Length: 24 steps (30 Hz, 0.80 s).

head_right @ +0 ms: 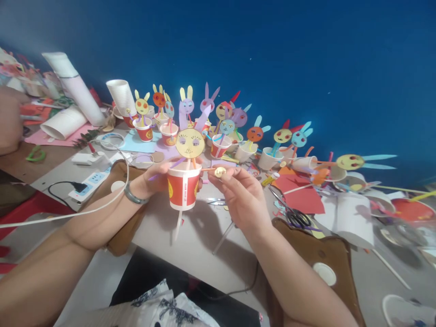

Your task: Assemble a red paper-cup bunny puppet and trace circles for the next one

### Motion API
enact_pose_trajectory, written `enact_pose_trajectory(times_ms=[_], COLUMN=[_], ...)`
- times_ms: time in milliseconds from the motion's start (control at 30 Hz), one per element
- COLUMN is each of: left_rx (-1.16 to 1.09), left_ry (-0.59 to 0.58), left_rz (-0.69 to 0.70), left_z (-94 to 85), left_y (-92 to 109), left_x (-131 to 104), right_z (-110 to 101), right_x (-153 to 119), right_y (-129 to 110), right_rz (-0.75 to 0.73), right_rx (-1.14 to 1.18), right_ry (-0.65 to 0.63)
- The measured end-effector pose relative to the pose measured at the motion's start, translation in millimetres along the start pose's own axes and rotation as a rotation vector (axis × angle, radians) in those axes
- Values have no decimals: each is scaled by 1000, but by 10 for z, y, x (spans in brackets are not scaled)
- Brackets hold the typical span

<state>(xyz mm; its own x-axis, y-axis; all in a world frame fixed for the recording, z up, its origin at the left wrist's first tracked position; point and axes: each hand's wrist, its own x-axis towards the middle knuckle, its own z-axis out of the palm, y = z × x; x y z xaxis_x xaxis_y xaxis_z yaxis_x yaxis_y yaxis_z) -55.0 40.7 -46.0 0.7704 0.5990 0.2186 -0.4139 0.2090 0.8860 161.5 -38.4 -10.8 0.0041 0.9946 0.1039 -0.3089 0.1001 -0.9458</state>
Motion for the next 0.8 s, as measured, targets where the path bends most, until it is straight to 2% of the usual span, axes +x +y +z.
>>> enact_pose_trajectory(times_ms=[133,533,800], left_rx=[9,-215,-195], left_ry=[41,25,61], left_rz=[-23,-144,-119], left_z=[17,109,97], left_y=[-31,68,80], left_x=[-4,40,18], right_z=[26,64,83], right_x=[-4,-30,-19], right_y=[-6,-30,-9], right_rz=[-18,-23,8], right_rx=[-27,-36,24], right_ry=[9,-6,-19])
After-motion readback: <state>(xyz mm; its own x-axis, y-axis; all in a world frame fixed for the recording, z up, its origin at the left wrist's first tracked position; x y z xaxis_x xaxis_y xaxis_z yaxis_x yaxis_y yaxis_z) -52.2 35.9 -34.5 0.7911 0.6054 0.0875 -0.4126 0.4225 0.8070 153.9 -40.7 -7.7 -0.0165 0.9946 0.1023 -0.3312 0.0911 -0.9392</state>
